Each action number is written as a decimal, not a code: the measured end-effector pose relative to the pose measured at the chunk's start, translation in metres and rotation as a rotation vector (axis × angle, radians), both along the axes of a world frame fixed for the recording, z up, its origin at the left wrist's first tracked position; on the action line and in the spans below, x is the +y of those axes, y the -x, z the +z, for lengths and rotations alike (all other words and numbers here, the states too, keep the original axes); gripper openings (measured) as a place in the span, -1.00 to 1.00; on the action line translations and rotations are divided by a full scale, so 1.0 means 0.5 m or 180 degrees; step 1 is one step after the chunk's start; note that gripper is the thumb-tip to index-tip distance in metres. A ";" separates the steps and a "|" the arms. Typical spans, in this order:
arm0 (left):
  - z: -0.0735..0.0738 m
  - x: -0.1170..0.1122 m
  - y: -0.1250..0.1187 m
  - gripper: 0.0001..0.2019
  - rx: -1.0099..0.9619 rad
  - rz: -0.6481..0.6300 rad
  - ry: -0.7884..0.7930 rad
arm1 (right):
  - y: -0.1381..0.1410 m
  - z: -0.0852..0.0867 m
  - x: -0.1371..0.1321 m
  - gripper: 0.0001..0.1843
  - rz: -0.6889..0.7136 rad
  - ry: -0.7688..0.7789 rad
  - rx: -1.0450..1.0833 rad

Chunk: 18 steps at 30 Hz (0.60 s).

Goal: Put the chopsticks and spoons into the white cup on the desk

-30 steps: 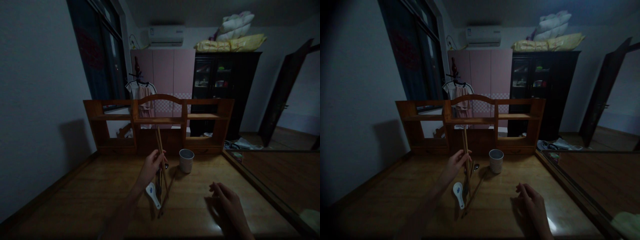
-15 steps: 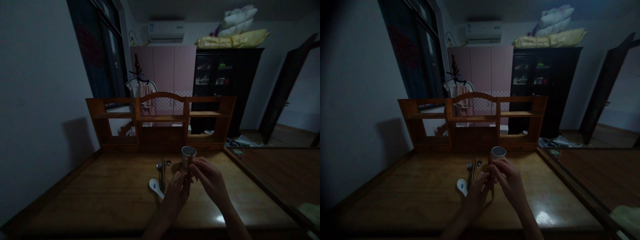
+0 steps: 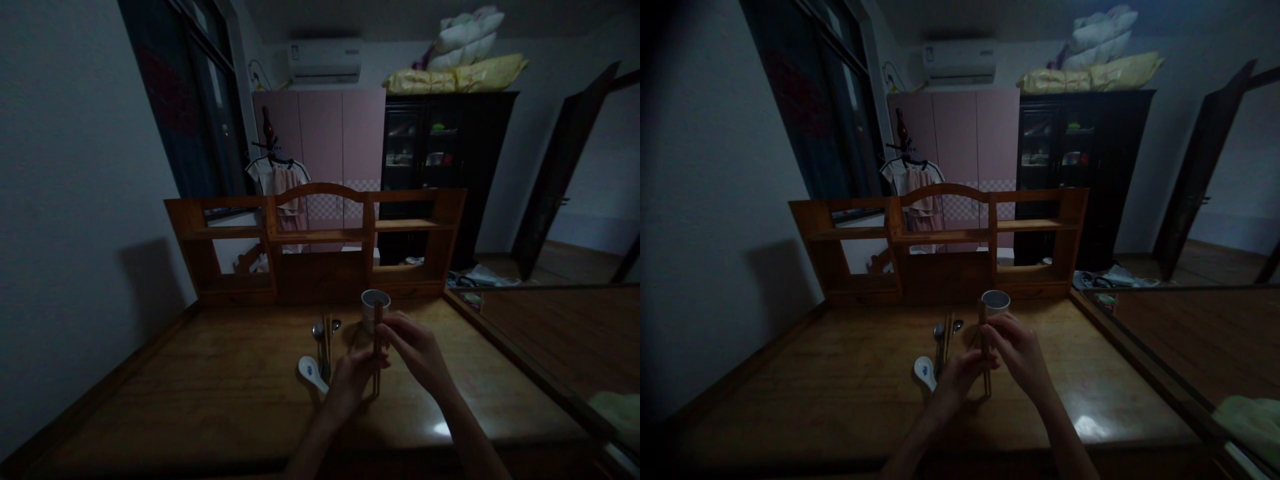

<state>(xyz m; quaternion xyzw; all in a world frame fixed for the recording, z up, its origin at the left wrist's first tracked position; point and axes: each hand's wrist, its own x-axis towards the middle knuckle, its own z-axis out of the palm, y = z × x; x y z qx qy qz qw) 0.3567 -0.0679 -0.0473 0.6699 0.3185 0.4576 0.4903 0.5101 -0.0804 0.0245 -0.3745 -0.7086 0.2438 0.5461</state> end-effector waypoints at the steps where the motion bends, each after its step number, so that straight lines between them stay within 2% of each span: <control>1: -0.003 0.003 -0.001 -0.72 -0.0085 -0.0094 0.0067 | -0.001 0.003 0.000 -0.76 0.0003 -0.0014 0.0005; 3: -0.010 0.009 -0.002 -0.71 -0.0197 -0.0227 0.0081 | -0.004 0.008 0.000 -0.77 0.0007 -0.0027 0.0014; 8: -0.019 0.015 -0.005 -0.70 -0.0220 -0.0231 -0.0010 | -0.011 0.000 0.007 -0.78 0.0032 0.0051 -0.0020; 14: -0.019 0.010 -0.008 -0.69 -0.0001 -0.0063 -0.0070 | -0.011 -0.021 0.012 -0.81 0.0040 0.0222 0.0040; 18: -0.017 0.018 0.002 -0.70 0.0391 0.0204 -0.0458 | -0.014 -0.021 0.010 -0.83 0.0106 0.0147 -0.0028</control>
